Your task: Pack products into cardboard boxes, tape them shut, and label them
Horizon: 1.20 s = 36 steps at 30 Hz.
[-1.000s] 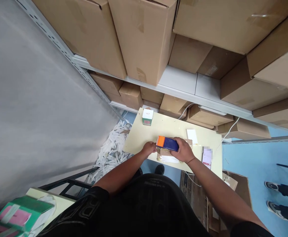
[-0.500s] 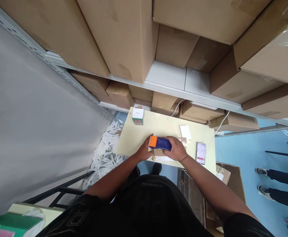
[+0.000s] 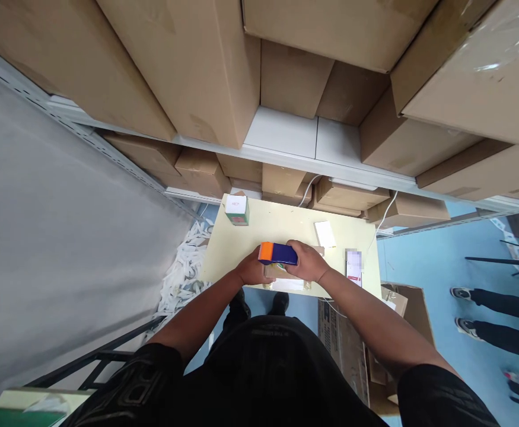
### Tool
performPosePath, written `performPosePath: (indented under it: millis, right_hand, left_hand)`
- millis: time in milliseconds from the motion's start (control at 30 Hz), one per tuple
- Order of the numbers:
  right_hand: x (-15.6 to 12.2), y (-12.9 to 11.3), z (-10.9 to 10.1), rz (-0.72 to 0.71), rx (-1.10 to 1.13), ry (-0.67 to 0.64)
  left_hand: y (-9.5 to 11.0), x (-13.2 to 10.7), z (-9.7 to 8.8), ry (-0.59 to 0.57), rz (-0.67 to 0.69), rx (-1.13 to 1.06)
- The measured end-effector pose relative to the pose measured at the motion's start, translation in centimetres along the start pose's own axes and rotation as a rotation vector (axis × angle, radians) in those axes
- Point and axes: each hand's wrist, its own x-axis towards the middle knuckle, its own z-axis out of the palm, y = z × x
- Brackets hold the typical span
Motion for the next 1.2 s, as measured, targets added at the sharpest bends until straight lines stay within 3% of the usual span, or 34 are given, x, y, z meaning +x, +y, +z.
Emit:
performPosePath:
  millis: [200, 533, 1000, 1200]
  right_hand:
    - [0.1, 0.0, -2.8, -0.098, -0.047, -0.087]
    - [-0.9, 0.7, -5.1, -0.077, -0.143, -0.169]
    - [-9.8, 10.0, -12.3, -0.003, -0.419, -0.171]
    - [-10.5, 13.1, -11.9, -0.015, -0.543, -0.249]
  left_hand:
    - [-0.8, -0.9, -2.9, 0.041, 0.031, 0.059]
    - [-1.5, -2.1, -3.4, 0.038, 0.024, 0.040]
    - [-3.0, -3.6, -5.1, 0.016, -0.008, 0.053]
    - [-3.0, -3.3, -5.0, 0.016, -0.001, 0.044]
